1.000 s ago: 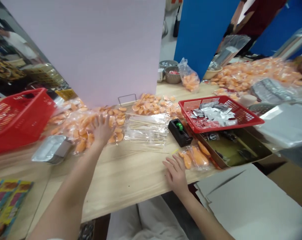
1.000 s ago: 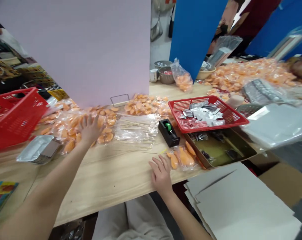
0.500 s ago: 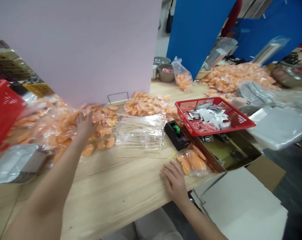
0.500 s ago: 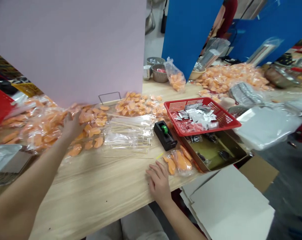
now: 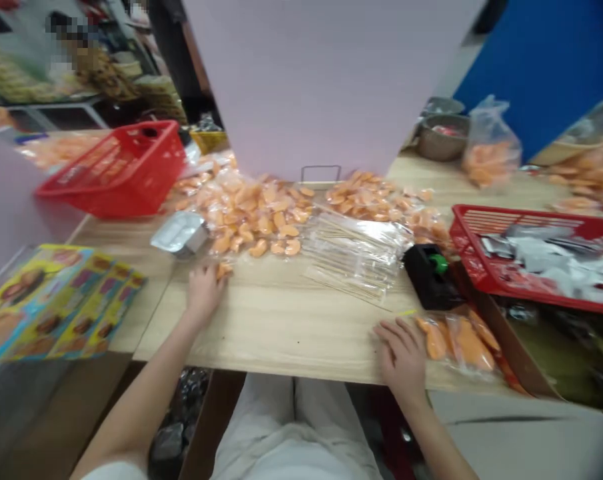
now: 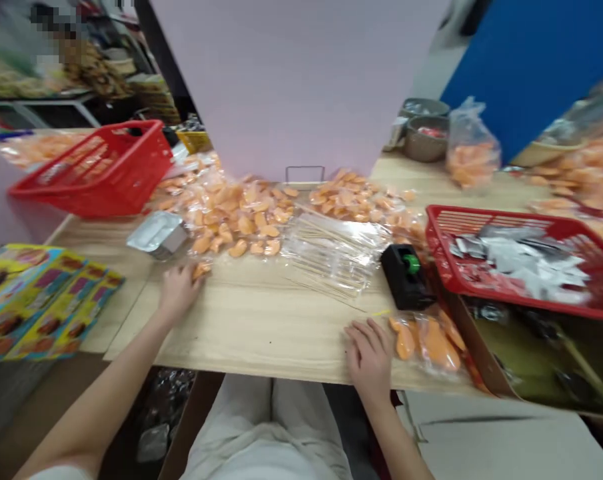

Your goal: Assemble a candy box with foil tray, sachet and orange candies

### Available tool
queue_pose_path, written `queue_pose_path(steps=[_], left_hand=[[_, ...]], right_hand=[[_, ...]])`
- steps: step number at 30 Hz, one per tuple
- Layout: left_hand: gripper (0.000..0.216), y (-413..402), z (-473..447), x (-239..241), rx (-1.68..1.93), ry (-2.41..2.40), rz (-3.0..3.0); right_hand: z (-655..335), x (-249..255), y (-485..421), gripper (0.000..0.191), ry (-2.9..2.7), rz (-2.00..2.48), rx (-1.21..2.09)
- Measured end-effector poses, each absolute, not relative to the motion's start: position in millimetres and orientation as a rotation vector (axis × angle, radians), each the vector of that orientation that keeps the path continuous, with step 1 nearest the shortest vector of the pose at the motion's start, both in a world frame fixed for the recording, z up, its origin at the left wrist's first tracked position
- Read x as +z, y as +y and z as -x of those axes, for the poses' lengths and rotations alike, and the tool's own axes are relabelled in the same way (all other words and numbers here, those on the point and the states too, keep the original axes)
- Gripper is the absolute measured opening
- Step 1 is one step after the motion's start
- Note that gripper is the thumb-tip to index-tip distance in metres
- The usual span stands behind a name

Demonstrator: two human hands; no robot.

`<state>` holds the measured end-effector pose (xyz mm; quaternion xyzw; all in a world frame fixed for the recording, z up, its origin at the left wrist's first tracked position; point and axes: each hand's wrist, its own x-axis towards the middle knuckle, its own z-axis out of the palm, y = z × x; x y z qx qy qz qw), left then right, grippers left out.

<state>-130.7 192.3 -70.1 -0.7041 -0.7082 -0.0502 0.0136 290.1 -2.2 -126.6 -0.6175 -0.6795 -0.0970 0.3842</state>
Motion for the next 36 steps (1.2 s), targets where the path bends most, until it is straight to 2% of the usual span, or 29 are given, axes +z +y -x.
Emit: queue_pose_path(steps=[4, 8, 12, 14, 16, 21, 23, 26, 31, 36], left_hand=[[0.036, 194.9, 130.2, -66.7, -0.323, -2.229, 2.183], [0.027, 192.9, 121.7, -64.2, -0.698, -2.275, 2.258], [0.030, 219.8, 103.6, -45.5, -1.161, -2.291, 2.203], [0.034, 246.8, 95.1, -27.8, -1.275, -2.180, 2.162], [0.047, 276.3, 89.3, -10.4, -1.156, -2.084, 2.169], [0.118, 324.9, 82.6, -1.9, -0.231, -2.353, 2.282], [0.126, 331.2, 79.9, -12.5, -0.096, -2.418, 2.294], [0.115, 334.0, 74.7, -30.8, -0.321, -2.330, 2.281], [0.077, 343.9, 67.6, -45.6, -0.812, -2.143, 2.213], [0.057, 360.2, 62.5, -36.7, -0.972, -2.115, 2.194]], right_hand=[[-291.6, -127.8, -1.1, 0.021, -1.777, 1.520, -0.365], [-293.5, -129.8, 0.1, 0.019, -1.815, 1.480, -0.480], [-295.5, -132.3, 2.5, 0.018, -1.872, 1.449, -0.509], [-296.4, -132.6, 3.0, 0.019, -1.898, 1.452, -0.507], [-297.1, -132.3, 2.7, 0.019, -1.912, 1.455, -0.506], [-296.9, -131.9, 1.1, 0.018, -1.886, 1.487, -0.493], [-296.5, -132.5, 0.6, 0.019, -1.888, 1.497, -0.477], [-296.1, -133.1, -0.1, 0.021, -1.903, 1.519, -0.421], [-294.8, -131.2, -0.7, 0.022, -1.894, 1.539, -0.361], [-294.2, -130.4, -0.8, 0.020, -1.880, 1.536, -0.371]])
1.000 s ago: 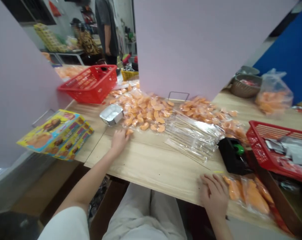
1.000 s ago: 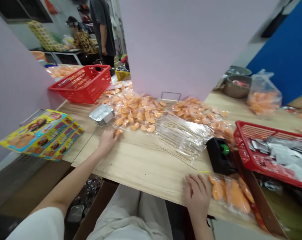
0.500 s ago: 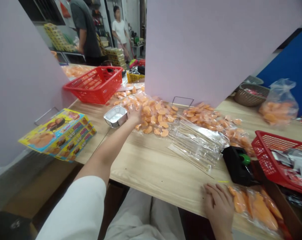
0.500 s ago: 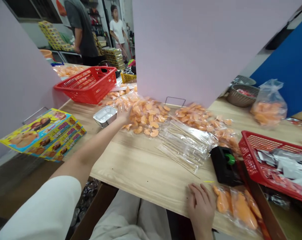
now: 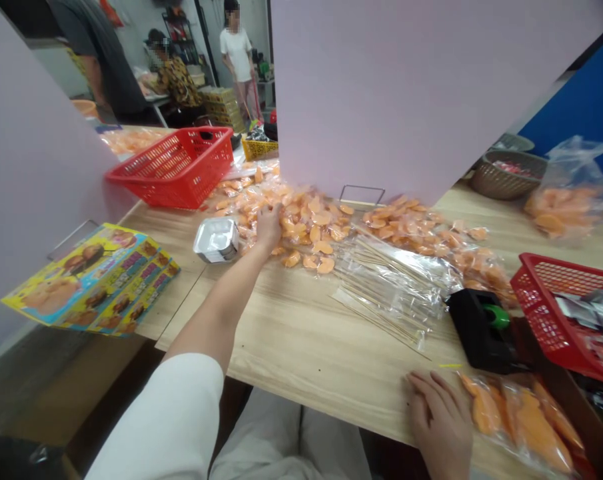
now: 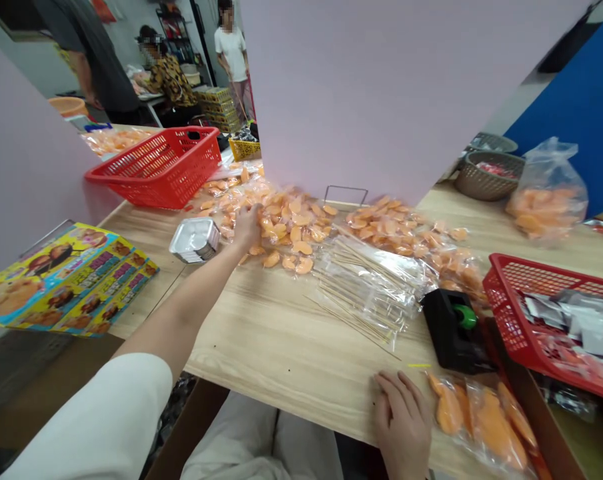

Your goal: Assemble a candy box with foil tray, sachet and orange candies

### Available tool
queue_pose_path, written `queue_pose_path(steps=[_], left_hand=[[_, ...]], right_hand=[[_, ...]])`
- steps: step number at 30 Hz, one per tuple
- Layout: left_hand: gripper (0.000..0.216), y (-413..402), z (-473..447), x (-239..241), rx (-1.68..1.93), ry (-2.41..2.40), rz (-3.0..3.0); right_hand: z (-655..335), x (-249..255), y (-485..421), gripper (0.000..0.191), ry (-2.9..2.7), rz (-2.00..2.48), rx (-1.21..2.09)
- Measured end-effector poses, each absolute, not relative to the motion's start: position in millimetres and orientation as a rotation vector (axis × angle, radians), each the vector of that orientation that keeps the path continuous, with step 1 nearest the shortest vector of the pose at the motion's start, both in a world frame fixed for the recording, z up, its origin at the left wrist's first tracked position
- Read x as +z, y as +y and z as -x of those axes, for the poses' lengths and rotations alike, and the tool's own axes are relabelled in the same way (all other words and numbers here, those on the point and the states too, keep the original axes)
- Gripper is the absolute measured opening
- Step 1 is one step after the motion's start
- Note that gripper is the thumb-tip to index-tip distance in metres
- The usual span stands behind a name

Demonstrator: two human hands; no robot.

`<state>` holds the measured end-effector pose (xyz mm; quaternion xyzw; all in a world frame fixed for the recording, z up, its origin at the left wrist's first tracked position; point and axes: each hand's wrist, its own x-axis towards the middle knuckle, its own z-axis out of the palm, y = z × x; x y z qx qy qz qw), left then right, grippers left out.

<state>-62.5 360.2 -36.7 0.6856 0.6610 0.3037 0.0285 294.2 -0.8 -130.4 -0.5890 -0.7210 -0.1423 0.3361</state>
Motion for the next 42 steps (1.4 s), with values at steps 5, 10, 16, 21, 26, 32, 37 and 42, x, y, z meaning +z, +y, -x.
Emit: queue_pose_path(steps=[5, 10, 16, 21, 26, 32, 37, 42], left_hand=[[0.040, 376.6, 43.8, -18.8, 1.191, 1.934, -2.006], [0.054, 408.0, 38.4, -0.2, 1.168, 1.602, -2.027], [0.087, 400.4, 72.1, 13.3, 0.835, 1.645, -2.159], [0.059, 309.1, 103.3, -17.4, 0.917, 1.850, -2.194], [0.051, 212.9, 108.3, -66.1, 0.754, 1.792, -2.292], [0.043, 152.5, 58.7, -75.8, 0.862, 1.556, -2.324], [0.038, 103.0, -3.1, -74.0, 0.867, 1.269, -2.342], [0.035, 68.2, -36.9, -90.5, 0.802, 1.154, -2.370]], right_hand=[[-293.0, -130.0, -1.7, 0.020, -1.883, 1.567, -0.368], [-290.4, -127.8, -1.2, 0.020, -1.867, 1.568, -0.389], [-290.8, -130.0, -1.0, 0.021, -1.837, 1.565, -0.403], [-290.9, -131.9, -0.4, 0.022, -1.806, 1.538, -0.388], [-291.9, -134.9, 0.6, 0.022, -1.821, 1.509, -0.392], [-287.6, -133.4, 0.6, 0.025, -1.696, 1.570, -0.347], [-258.9, -130.1, -24.8, 0.034, -1.646, 1.615, -0.337], [-225.9, -151.8, -115.7, 0.044, -1.699, 1.676, -0.236]])
